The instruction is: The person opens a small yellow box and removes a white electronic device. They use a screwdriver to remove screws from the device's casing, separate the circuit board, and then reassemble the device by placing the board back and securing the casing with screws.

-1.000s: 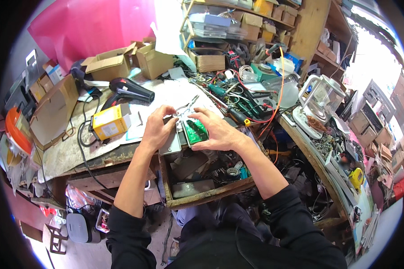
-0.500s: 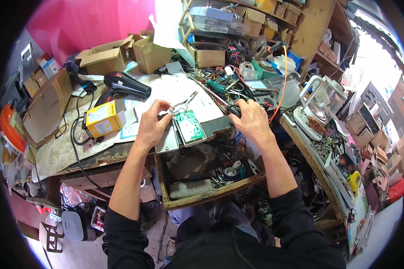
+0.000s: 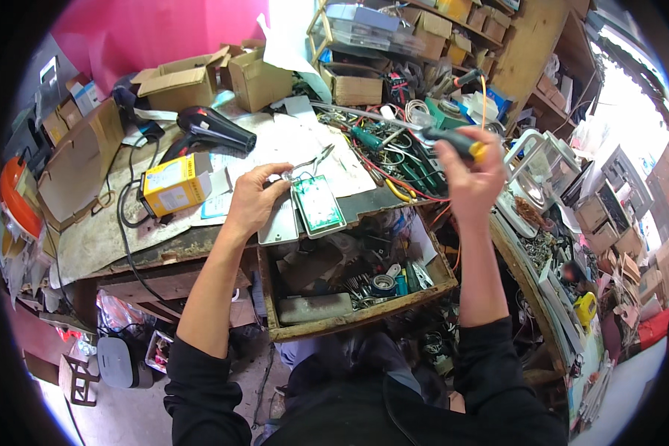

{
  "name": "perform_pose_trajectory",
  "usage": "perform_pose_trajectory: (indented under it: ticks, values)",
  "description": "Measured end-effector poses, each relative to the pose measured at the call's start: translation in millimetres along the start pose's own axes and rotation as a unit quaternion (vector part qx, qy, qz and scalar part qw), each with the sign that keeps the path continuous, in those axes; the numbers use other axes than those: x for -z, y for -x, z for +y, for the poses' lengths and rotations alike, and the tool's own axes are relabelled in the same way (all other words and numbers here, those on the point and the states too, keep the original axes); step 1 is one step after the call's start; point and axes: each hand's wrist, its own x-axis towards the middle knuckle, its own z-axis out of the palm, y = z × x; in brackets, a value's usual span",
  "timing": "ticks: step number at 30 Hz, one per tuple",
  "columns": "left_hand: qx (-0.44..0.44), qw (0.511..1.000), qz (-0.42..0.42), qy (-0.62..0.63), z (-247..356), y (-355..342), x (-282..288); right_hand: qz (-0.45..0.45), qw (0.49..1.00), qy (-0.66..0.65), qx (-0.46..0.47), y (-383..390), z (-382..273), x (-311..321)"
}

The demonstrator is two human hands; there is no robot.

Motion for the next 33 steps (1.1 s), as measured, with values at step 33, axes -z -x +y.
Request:
perform_pose_trajectory:
  ticks: [33]
  values:
    - [-0.016,0.999,-0.017,0.040,2,1,2,0.068,0.949,-0.308,-0.003,-43,-8,45]
